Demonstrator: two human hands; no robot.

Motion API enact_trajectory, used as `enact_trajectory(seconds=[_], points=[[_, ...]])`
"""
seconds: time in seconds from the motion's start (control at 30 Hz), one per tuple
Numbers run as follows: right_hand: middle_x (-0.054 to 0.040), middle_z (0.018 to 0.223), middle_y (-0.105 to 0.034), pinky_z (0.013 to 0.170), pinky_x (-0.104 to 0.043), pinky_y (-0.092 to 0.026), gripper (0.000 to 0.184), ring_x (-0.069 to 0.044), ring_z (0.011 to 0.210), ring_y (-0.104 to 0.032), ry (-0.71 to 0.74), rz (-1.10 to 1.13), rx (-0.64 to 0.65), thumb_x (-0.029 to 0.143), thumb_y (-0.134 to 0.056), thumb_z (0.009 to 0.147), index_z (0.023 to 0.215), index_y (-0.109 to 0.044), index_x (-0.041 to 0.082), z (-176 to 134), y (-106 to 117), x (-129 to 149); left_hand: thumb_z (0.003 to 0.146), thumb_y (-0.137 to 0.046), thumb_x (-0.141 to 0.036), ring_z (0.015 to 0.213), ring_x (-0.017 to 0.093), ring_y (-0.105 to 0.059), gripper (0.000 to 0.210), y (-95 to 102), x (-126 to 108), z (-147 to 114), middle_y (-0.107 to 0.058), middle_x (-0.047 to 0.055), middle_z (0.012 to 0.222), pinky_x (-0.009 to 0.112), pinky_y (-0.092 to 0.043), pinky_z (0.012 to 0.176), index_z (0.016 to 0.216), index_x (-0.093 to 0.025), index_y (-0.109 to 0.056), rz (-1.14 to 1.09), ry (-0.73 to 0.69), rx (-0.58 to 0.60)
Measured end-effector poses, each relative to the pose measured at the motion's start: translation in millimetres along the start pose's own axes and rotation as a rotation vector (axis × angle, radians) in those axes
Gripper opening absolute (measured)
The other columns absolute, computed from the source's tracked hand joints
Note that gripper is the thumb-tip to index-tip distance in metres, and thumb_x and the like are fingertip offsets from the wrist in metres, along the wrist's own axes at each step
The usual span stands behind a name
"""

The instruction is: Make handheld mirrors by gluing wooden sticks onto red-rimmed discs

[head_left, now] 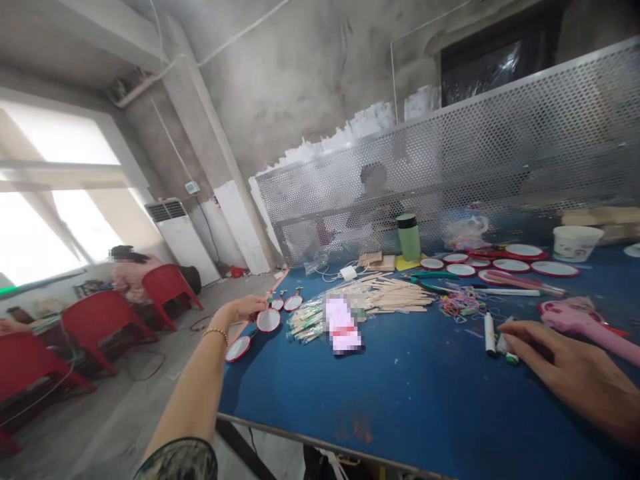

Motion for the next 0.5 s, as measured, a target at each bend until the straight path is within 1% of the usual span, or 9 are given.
enact_trajectory(seconds=[0.13, 0.23, 0.4, 0.5], points=[[-0.0044, 0.080, -0.075, 0.067, -0.033, -0.055, 0.028, -0.026, 0.072, -0.071, 0.003, -0.016, 0.000, 0.046, -0.047, 0.071, 0.083, -0.064, 0.027, 2, 0, 0, 0.053, -0.065, -0.042, 0.055, 0.013, -0.041, 0.030, -1.4, 2, 13, -0.041, -0.005, 0.057, 0.024, -0.035, 0.049, 0.066, -0.019, -0.052, 0.022, 0.025, 0.015], [-0.0040, 0.082, -0.075, 0.068, -0.033, -0.055, 0.028, -0.025, 0.074, -0.072, 0.011, -0.032, 0.005, 0.046, -0.047, 0.072, 0.085, -0.064, 0.027, 4, -1, -2, 0.054, -0.066, -0.040, 0.054, 0.012, -0.041, 0.027, -5.0, 1, 22, -0.043, -0.004, 0.057, 0.023, -0.033, 0.049, 0.064, -0.019, -0.053, 0.047, 0.036, 0.019], [-0.0050, 0.085, -0.075, 0.071, -0.033, -0.056, 0.032, -0.026, 0.078, -0.072, -0.002, -0.036, 0.026, 0.048, -0.046, 0.072, 0.086, -0.065, 0.026, 3, -1, -1, 0.053, -0.064, -0.036, 0.047, 0.010, -0.033, 0.022, -9.2, 3, 32, -0.039, -0.005, 0.048, 0.023, -0.023, 0.045, 0.059, -0.018, -0.053, 0.098, 0.096, 0.026], [-0.0056, 0.088, -0.076, 0.073, -0.032, -0.056, 0.032, -0.026, 0.082, -0.072, -0.001, -0.035, 0.027, 0.048, -0.046, 0.072, 0.086, -0.065, 0.025, 3, -1, -1, 0.051, -0.065, -0.035, 0.046, 0.011, -0.033, 0.022, -10.7, 3, 34, -0.039, -0.005, 0.045, 0.023, -0.023, 0.044, 0.059, -0.017, -0.054, 0.110, 0.132, 0.027]])
Point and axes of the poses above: each hand's wrist, its own z-axis towards the middle knuckle, its own y-axis out of the back of the hand, x = y × z, the point moved 7 cm from there along z, towards the middle knuckle
